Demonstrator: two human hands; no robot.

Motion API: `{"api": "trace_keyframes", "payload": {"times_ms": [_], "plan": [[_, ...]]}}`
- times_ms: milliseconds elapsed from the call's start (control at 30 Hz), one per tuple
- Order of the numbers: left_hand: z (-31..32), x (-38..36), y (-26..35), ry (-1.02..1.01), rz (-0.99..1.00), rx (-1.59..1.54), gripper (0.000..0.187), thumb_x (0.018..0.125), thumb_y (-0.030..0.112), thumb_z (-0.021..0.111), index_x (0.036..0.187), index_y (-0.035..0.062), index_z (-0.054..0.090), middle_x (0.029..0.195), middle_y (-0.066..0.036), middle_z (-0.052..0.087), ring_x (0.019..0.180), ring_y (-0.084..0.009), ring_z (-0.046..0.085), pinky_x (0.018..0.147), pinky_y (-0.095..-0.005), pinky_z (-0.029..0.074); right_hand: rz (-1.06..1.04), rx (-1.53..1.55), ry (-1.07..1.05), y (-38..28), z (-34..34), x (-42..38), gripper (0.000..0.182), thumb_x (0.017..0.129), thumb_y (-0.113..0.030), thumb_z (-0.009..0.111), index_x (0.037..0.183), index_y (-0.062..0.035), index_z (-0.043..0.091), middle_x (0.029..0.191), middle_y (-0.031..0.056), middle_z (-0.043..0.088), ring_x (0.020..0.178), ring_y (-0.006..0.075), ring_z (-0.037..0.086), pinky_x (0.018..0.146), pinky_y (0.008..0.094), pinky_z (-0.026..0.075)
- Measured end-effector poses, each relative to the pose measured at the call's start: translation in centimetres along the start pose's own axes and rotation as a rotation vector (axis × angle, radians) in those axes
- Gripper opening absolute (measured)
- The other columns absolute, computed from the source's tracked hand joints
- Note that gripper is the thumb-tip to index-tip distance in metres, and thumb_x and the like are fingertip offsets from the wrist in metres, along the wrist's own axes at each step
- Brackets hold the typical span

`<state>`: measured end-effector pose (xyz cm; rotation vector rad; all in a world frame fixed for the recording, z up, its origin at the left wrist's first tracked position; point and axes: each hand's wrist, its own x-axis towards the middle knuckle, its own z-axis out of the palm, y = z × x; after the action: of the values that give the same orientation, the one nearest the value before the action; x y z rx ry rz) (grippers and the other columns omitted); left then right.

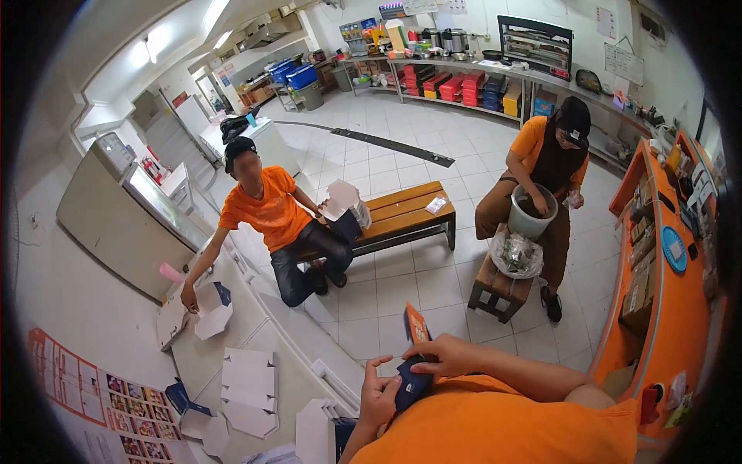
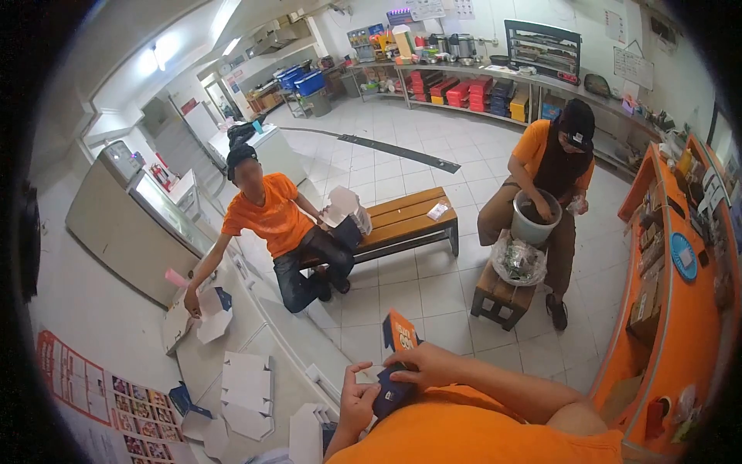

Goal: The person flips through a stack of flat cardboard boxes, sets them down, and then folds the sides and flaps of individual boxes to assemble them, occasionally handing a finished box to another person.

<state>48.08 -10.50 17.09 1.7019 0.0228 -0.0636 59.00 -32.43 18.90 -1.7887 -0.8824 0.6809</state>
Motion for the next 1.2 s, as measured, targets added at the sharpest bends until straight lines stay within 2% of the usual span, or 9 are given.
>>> {"api": "trace_keyframes", "payload": {"times_ms": [133, 200, 500, 667, 733, 800, 1067, 1133, 1200], "plan": [[1.4, 0.0, -0.1, 0.062, -0.062, -0.133, 0.066, 0.098, -0.001, 0.059, 0.154, 0.0099, 0.026, 0.083, -0.010, 0.072, 0.072, -0.0132, 0.068, 0.066, -0.0224, 0.051, 0.268, -0.181, 0.331, -1.2, 0.6, 0.2, 0.033, 0.098, -0.030, 0.069, 0.120, -0.0051, 0.070, 0.095, 0.0197, 0.075, 0.087, 0.0340, 0.074, 0.082, 0.0410, 0.056], [1.5, -0.1, 0.9, 0.105, -0.063, -0.185, 0.070, 0.097, -0.002, 0.060, 0.155, 0.0118, 0.023, 0.082, -0.011, 0.072, 0.072, -0.0137, 0.069, 0.065, -0.0231, 0.052, -0.102, -0.133, 0.124, 0.2, 1.2, 0.2, 0.031, 0.097, -0.030, 0.070, 0.118, -0.0070, 0.071, 0.093, 0.0210, 0.073, 0.086, 0.0350, 0.074, 0.081, 0.0418, 0.055], [1.8, 0.0, 0.9, 0.135, -0.139, -0.126, 0.077, 0.093, 0.001, 0.069, 0.155, 0.0113, 0.024, 0.083, -0.009, 0.073, 0.078, -0.0139, 0.070, 0.074, -0.0264, 0.052, -0.046, -0.443, 0.009, -1.6, 0.3, -1.1, 0.058, 0.084, -0.030, 0.084, 0.136, -0.0138, 0.063, 0.121, 0.0188, 0.062, 0.104, 0.0352, 0.068, 0.085, 0.0426, 0.058], [-1.2, 0.9, -4.0, 0.724, 0.186, 0.338, 0.093, 0.097, 0.040, 0.072, 0.163, 0.0155, 0.012, 0.150, -0.017, 0.050, 0.134, -0.0316, 0.052, 0.107, -0.0459, 0.044, -0.104, -0.400, 0.423, -0.9, -1.4, -1.8, 0.063, 0.079, -0.020, 0.088, 0.136, -0.0136, 0.061, 0.126, 0.0184, 0.058, 0.105, 0.0371, 0.068, 0.089, 0.0413, 0.060], [-1.8, 0.4, -2.6, 0.272, -0.046, -0.748, 0.092, 0.097, 0.060, 0.063, 0.165, 0.0253, 0.012, 0.161, -0.016, 0.035, 0.146, -0.0396, 0.039, 0.118, -0.0630, 0.031, -0.177, -0.082, 0.440, -0.6, -1.5, -2.6, 0.072, 0.071, -0.008, 0.090, 0.137, -0.0156, 0.062, 0.119, 0.0142, 0.057, 0.103, 0.0303, 0.067, 0.090, 0.0394, 0.061], [-1.3, 0.4, -2.0, 0.055, 0.081, -0.947, 0.091, 0.095, 0.063, 0.063, 0.164, 0.0234, 0.019, 0.159, -0.016, 0.038, 0.144, -0.0385, 0.042, 0.117, -0.0602, 0.036, -0.160, -0.033, 0.421, -0.2, -0.3, -3.1, 0.076, 0.069, -0.005, 0.090, 0.138, -0.0171, 0.062, 0.118, 0.0139, 0.057, 0.104, 0.0276, 0.066, 0.089, 0.0385, 0.061], [-0.6, -0.3, -1.6, 0.148, 0.269, -0.525, 0.084, 0.095, 0.041, 0.075, 0.159, 0.0115, 0.030, 0.155, -0.017, 0.043, 0.143, -0.0309, 0.043, 0.119, -0.0489, 0.033, -0.036, -0.028, 0.563, 5.8, 1.0, -1.0, 0.089, 0.100, -0.065, 0.055, 0.159, -0.0018, 0.032, 0.141, 0.0237, 0.056, 0.119, 0.0348, 0.061, 0.105, 0.0395, 0.045], [-0.2, -0.5, 0.4, 0.131, 0.407, -0.388, 0.084, 0.096, 0.039, 0.074, 0.161, 0.0085, 0.030, 0.159, -0.021, 0.036, 0.148, -0.0344, 0.036, 0.122, -0.0478, 0.028, 0.555, 0.249, -0.070, 7.2, -1.0, -0.2, 0.085, 0.104, -0.059, 0.053, 0.160, -0.0007, 0.028, 0.140, 0.0228, 0.057, 0.118, 0.0317, 0.062, 0.101, 0.0382, 0.047], [-1.3, -0.8, 0.3, 0.066, 0.417, -0.359, 0.080, 0.099, 0.040, 0.069, 0.162, 0.0083, 0.031, 0.162, -0.024, 0.028, 0.152, -0.0376, 0.026, 0.124, -0.0495, 0.023, 0.514, 0.338, -0.081, 9.2, -0.1, -0.5, 0.082, 0.104, -0.056, 0.053, 0.161, -0.0038, 0.025, 0.148, 0.0217, 0.050, 0.116, 0.0288, 0.062, 0.094, 0.0402, 0.052]]}}
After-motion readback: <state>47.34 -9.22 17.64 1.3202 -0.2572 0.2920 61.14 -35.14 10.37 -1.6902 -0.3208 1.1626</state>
